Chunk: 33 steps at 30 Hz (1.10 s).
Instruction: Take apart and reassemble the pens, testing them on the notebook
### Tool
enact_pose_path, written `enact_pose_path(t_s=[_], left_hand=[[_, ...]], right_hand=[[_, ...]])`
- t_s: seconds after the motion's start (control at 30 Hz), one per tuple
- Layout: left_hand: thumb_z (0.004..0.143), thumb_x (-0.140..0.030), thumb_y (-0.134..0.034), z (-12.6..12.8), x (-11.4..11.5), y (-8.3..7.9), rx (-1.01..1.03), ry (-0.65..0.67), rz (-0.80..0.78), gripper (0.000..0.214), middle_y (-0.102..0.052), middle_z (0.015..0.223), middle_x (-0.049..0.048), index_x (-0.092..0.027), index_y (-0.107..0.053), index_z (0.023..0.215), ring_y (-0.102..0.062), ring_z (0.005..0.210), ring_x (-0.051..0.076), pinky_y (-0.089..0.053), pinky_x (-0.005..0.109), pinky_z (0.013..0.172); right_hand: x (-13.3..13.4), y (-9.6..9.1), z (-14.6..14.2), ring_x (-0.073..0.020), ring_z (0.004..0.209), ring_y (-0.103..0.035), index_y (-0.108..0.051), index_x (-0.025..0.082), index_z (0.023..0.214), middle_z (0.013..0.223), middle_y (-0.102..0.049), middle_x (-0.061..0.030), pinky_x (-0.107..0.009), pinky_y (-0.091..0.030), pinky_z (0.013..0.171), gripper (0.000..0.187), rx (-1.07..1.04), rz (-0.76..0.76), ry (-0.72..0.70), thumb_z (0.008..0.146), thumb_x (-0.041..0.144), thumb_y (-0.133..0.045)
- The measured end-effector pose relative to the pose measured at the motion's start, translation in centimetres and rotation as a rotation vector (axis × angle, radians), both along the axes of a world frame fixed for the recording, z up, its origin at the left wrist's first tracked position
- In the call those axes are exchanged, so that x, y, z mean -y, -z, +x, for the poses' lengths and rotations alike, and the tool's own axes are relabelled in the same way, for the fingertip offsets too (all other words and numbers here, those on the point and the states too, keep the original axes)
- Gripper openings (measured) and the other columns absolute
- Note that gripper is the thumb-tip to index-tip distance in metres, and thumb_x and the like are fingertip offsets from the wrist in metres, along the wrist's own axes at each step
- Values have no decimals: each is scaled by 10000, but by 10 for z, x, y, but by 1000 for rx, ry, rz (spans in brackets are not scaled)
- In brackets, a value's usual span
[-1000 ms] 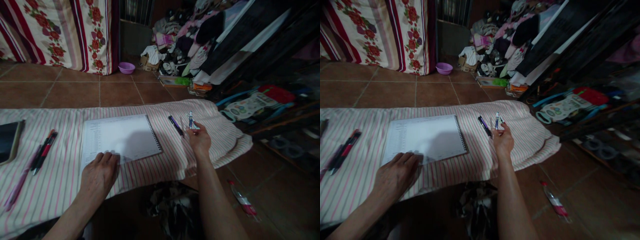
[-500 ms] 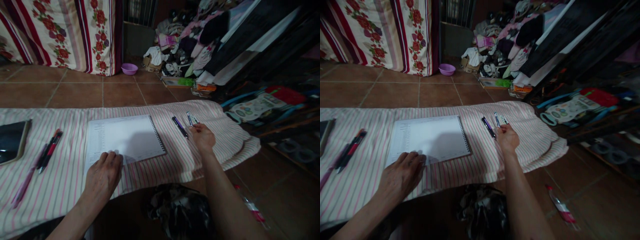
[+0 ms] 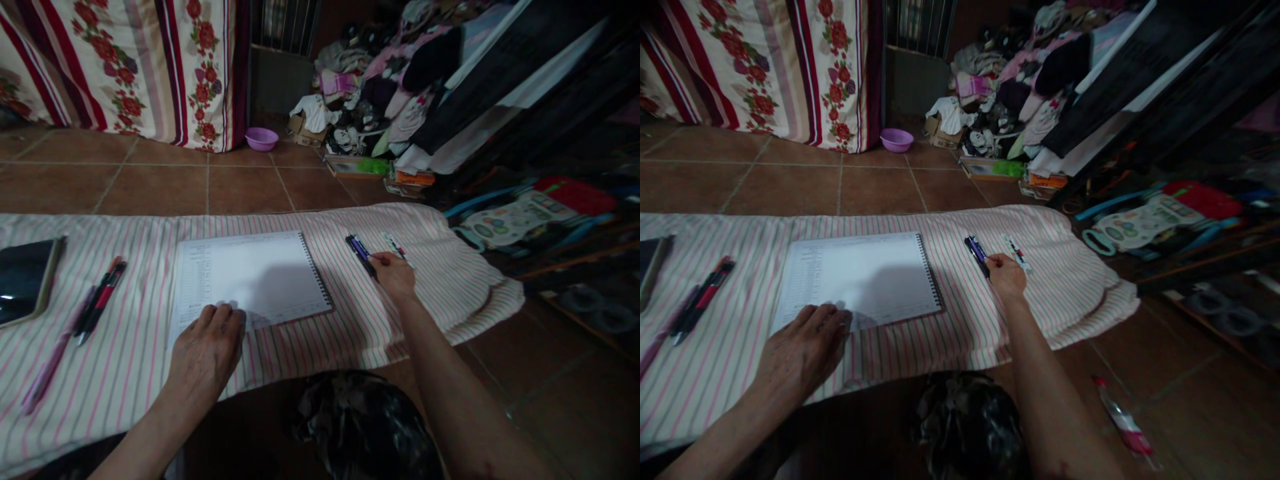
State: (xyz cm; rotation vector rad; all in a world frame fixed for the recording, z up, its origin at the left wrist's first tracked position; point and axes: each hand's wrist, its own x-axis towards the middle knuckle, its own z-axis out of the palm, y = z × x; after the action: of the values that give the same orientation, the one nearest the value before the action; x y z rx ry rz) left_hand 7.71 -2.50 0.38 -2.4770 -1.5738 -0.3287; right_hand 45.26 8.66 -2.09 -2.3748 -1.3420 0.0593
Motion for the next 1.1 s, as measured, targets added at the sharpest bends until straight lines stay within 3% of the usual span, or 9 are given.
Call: enact_pose_path(t_s=[0.4,0.57,0.87,1.03,1.1], left_hand=[[813,-157,-487,0,-1,-2,-5,-16,-50,177,-623,881,57,-192,-627,916,-556,827,224,-483,327,648],[815,-164,-488,0,0,-3,-3,-21,-65,173,-624,886,58,-194,-627,913,-556,820,223,-485,326,645],[812,-142,-485,0,-1,-3,20,-30,-104,171,-603,887,60,-192,-613,913,-532,837,218,-470,322,653],[815,-110,-457,1,-1,-5,50,-46,-168,156,-569,866,58,-185,-589,850,-505,830,208,-456,317,659],[829,-120,-438,1,-1,-5,58,-44,-196,153,-555,858,56,-188,-575,832,-496,821,215,-450,321,624]], right_hand=[[1,1,2,-192,728,-617,-706,201,864,765,-690,-41,-301,-457,675,247,-17,25,-35,743,334,-536],[-2,0,-1,-194,801,-617,-662,172,1017,868,-688,-70,-321,-460,753,334,-24,53,-39,778,334,-494],[-2,-2,-7,-189,769,-613,-682,164,946,826,-682,-66,-312,-457,742,287,-26,15,-86,773,299,-497],[-1,-5,-17,-236,810,-618,-674,167,986,838,-678,-88,-369,-459,776,319,-25,63,-12,763,320,-506],[-1,-6,-27,-250,810,-616,-678,147,975,837,-671,-106,-395,-462,781,331,-9,152,-46,755,318,-499]])
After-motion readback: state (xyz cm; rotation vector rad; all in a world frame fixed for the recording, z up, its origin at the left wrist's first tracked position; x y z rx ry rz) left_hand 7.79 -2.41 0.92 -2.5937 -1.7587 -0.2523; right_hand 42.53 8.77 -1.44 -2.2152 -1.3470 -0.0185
